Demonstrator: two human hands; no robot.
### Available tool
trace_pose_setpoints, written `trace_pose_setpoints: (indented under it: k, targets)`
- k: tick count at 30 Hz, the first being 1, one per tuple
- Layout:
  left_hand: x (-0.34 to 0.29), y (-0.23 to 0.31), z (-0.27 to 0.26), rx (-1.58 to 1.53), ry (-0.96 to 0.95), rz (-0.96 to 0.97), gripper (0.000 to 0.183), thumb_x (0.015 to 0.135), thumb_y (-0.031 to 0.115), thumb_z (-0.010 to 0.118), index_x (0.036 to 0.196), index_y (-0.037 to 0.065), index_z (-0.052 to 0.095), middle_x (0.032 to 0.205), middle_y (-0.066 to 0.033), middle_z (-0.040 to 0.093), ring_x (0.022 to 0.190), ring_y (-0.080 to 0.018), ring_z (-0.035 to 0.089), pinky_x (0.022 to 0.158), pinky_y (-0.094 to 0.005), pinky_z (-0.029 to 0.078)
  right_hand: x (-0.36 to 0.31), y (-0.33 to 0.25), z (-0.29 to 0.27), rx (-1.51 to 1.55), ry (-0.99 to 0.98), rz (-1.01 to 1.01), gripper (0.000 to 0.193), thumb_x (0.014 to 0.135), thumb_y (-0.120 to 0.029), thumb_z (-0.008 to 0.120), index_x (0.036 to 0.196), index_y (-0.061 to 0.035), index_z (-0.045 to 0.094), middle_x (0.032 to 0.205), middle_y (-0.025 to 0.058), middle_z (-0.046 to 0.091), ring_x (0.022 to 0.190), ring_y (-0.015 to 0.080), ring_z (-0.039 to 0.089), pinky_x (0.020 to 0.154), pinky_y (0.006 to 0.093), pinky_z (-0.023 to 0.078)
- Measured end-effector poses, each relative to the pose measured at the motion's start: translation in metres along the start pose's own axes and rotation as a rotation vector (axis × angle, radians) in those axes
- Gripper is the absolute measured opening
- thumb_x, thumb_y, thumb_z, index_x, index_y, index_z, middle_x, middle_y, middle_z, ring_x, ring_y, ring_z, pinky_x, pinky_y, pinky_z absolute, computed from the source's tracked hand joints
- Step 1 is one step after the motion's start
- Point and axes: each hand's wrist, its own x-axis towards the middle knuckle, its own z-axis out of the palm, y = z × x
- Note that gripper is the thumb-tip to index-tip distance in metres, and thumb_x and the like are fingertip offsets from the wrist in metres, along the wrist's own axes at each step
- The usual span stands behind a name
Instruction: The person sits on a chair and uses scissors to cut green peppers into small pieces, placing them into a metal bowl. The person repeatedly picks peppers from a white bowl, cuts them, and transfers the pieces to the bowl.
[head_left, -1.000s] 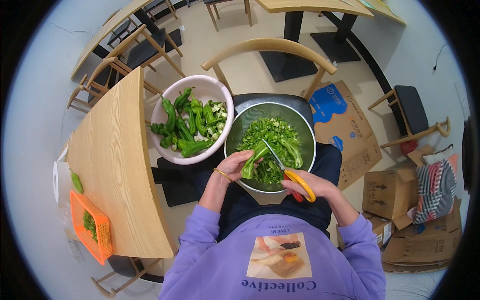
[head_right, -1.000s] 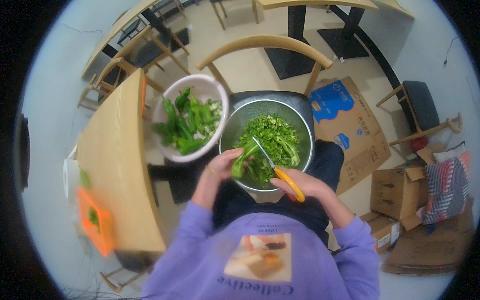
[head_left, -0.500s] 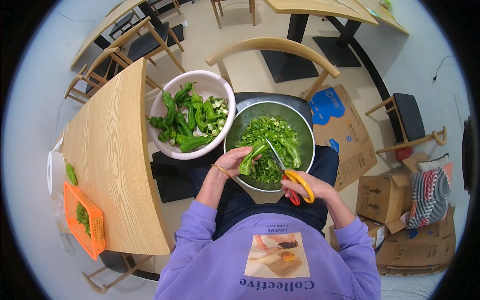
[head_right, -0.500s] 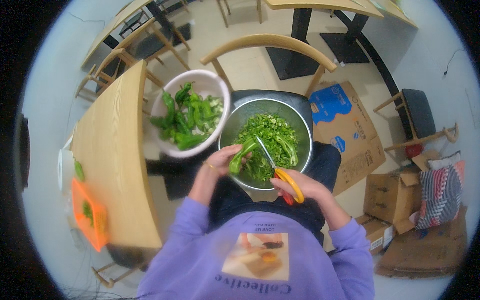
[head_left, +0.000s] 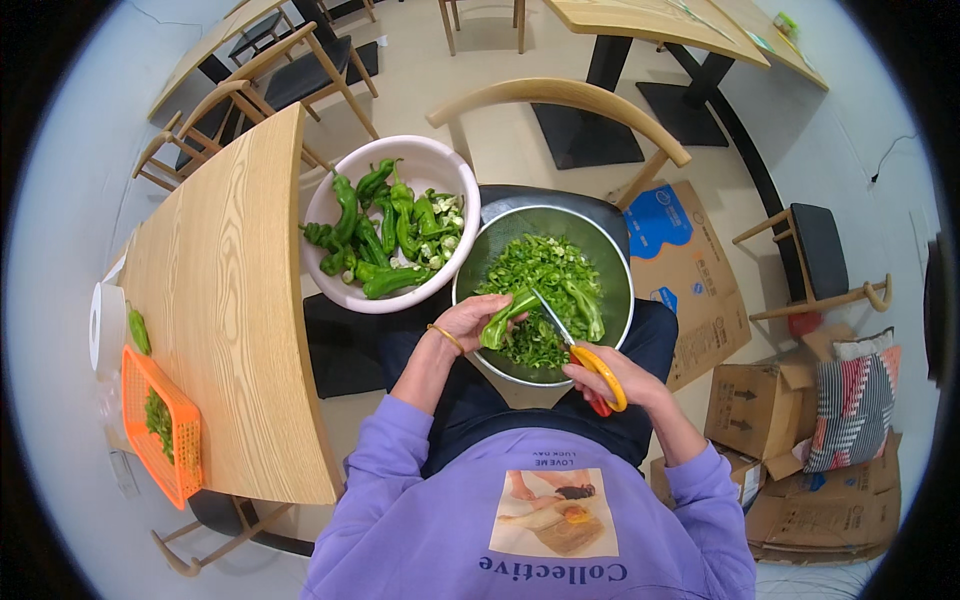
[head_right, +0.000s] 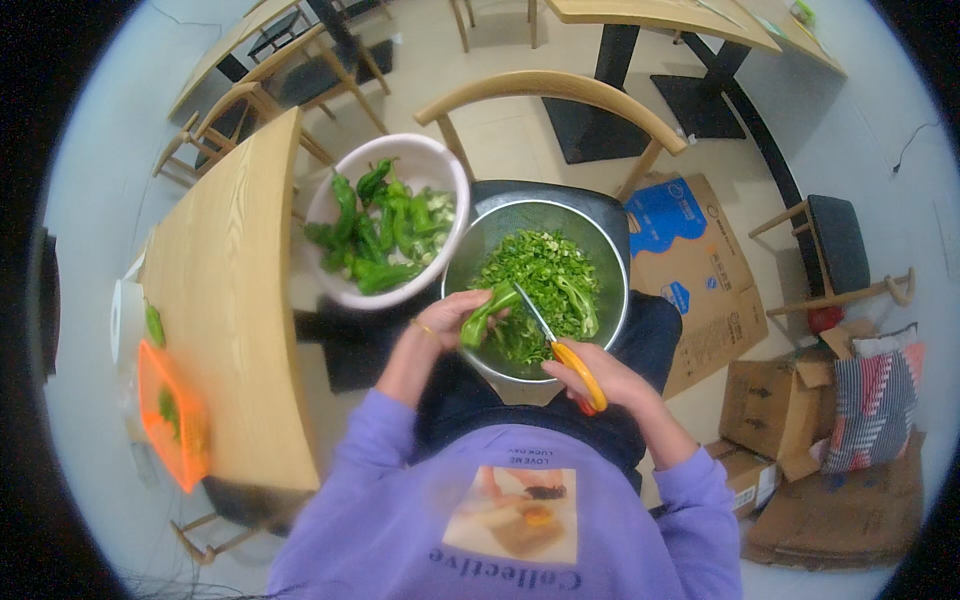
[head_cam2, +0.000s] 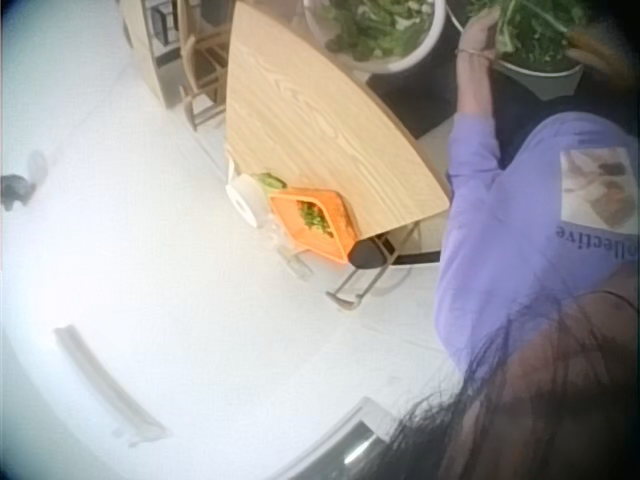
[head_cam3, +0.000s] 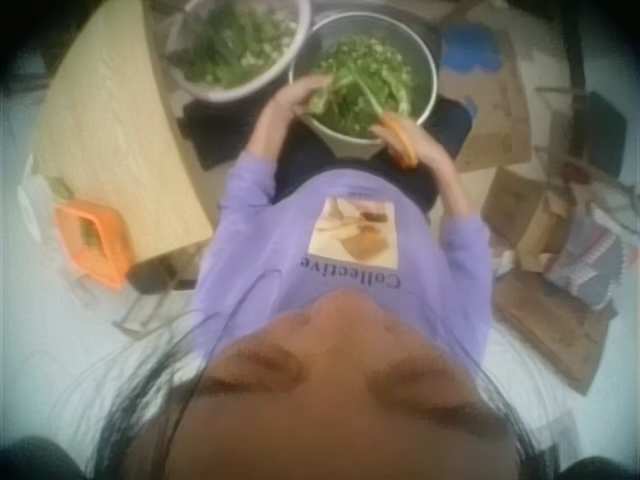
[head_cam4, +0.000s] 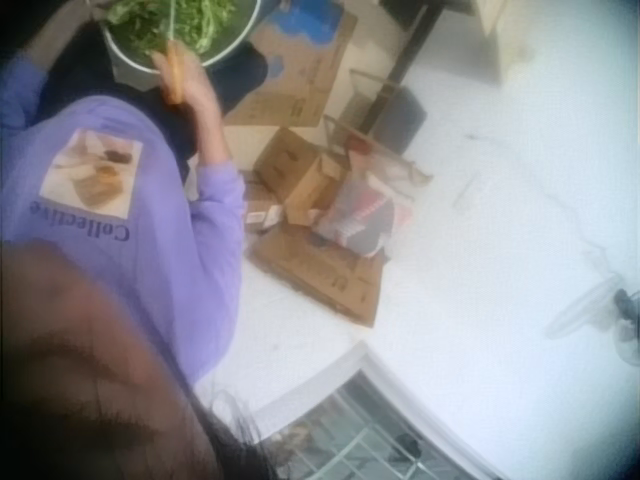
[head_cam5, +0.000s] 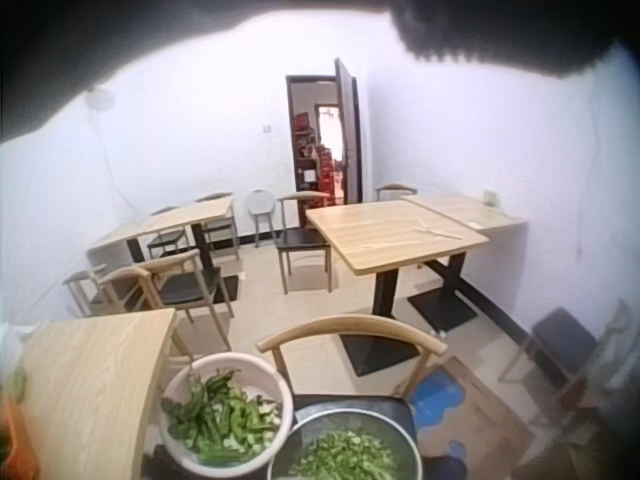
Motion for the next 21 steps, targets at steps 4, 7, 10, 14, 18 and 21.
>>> trace_pose_setpoints:
  k: [4,7,10,14,18,21]
  targets:
    - [0.005,-0.001,0.002,0.010,-0.001,0.016,0.036,0.095,0.028,0.069,0.122,0.005,0.064,0.110,-0.0110,0.071,0.084,-0.0140,0.067,0.070,-0.0278,0.057,0.002,0.008,0.000,0.030,-0.026,-0.051,0.037,0.101,-0.039,0.056,0.107,-0.0029,0.052,0.068,0.0080,0.062,0.055,0.0154,0.062,0.051,0.0289,0.048]
    - [0.010,-0.006,0.005,0.022,0.041,0.017,0.036,0.094,0.028,0.070,0.121,0.006,0.064,0.111,-0.0116,0.071,0.085,-0.0151,0.067,0.072,-0.0302,0.057,0.005,0.009,0.000,0.007,-0.025,-0.093,0.037,0.101,-0.039,0.055,0.109,-0.0032,0.051,0.069,0.0074,0.062,0.055,0.0152,0.061,0.050,0.0288,0.048]
    - [0.010,-0.005,0.002,0.025,0.046,0.028,0.035,0.094,0.026,0.070,0.120,0.004,0.065,0.112,-0.0117,0.071,0.089,-0.0164,0.067,0.077,-0.0325,0.057,0.005,0.007,-0.001,-0.005,-0.043,-0.096,0.037,0.102,-0.040,0.054,0.110,-0.0033,0.051,0.069,0.0070,0.062,0.054,0.0153,0.060,0.050,0.0293,0.047]
    - [0.009,-0.006,0.003,0.034,0.016,0.029,0.032,0.095,0.024,0.069,0.119,0.003,0.065,0.112,-0.0115,0.071,0.094,-0.0184,0.068,0.082,-0.0338,0.057,0.005,0.005,-0.001,0.002,-0.050,-0.102,0.037,0.102,-0.038,0.055,0.113,-0.0029,0.051,0.068,0.0067,0.060,0.052,0.0158,0.058,0.049,0.0303,0.046]
    - [0.011,-0.010,0.006,0.060,0.041,0.039,0.032,0.095,0.023,0.068,0.120,0.003,0.065,0.112,-0.0110,0.071,0.098,-0.0191,0.068,0.084,-0.0341,0.056,0.008,0.008,0.002,-0.096,0.043,-0.129,0.039,0.101,-0.036,0.057,0.119,-0.0027,0.050,0.070,0.0073,0.062,0.054,0.0161,0.059,0.049,0.0303,0.046]
    - [0.011,-0.009,0.003,0.012,0.058,0.029,0.033,0.095,0.023,0.068,0.121,0.003,0.065,0.112,-0.0103,0.071,0.100,-0.0193,0.068,0.085,-0.0340,0.056,0.011,0.011,0.007,-0.257,0.150,-0.262,0.041,0.101,-0.036,0.057,0.124,-0.0026,0.049,0.071,0.0086,0.063,0.054,0.0164,0.060,0.049,0.0307,0.047]
